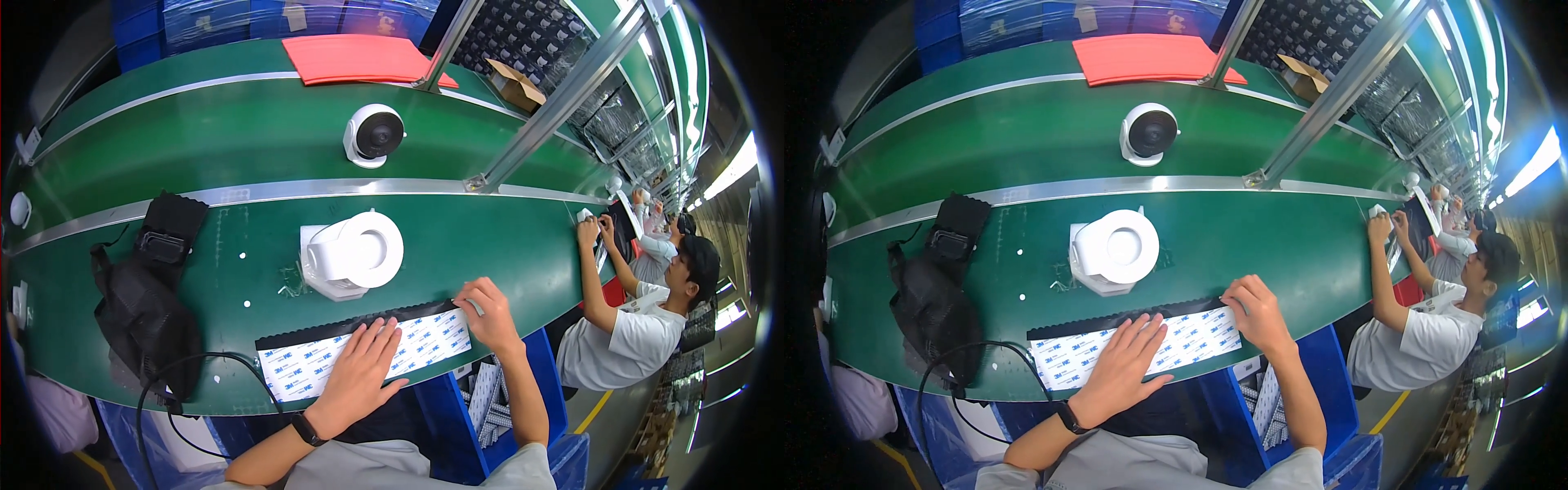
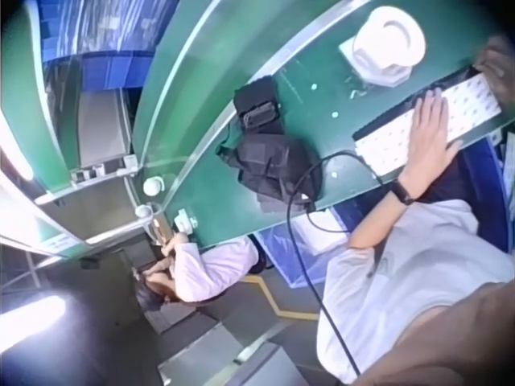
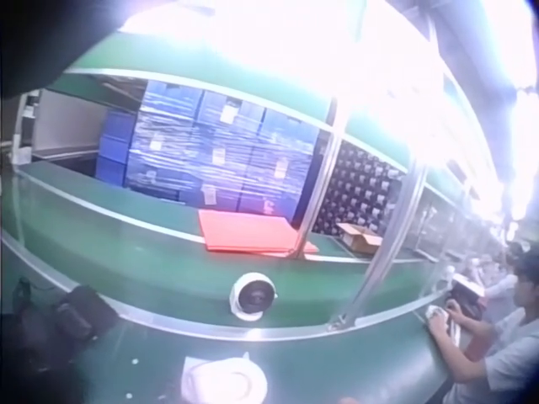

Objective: Applying circular stickers to the underside of security camera bases at an assembly line station.

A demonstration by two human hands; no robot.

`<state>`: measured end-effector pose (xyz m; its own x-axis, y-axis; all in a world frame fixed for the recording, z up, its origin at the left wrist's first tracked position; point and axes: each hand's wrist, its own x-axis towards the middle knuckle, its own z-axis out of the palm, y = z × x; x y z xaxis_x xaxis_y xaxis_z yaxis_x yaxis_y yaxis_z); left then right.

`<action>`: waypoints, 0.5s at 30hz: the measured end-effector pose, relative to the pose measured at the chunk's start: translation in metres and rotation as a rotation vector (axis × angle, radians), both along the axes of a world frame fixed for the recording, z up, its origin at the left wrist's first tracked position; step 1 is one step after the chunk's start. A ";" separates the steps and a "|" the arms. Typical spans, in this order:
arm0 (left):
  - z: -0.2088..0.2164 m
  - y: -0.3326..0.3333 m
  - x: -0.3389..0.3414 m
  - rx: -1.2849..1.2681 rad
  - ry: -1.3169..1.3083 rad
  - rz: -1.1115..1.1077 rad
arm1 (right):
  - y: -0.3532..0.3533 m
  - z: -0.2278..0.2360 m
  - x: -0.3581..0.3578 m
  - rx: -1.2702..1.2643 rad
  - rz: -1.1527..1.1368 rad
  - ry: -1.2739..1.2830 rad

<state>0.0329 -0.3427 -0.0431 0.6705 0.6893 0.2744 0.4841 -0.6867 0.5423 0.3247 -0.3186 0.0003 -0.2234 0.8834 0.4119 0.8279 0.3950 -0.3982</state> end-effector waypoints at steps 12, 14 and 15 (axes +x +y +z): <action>-0.015 -0.007 0.001 -0.011 -0.207 0.016 | -0.001 -0.037 0.008 -0.041 -0.134 0.273; -0.026 -0.011 0.010 -0.013 -0.182 0.016 | -0.007 -0.037 0.007 -0.048 -0.194 0.457; -0.025 -0.011 0.011 -0.013 -0.115 -0.006 | -0.008 -0.042 0.012 -0.040 -0.192 0.477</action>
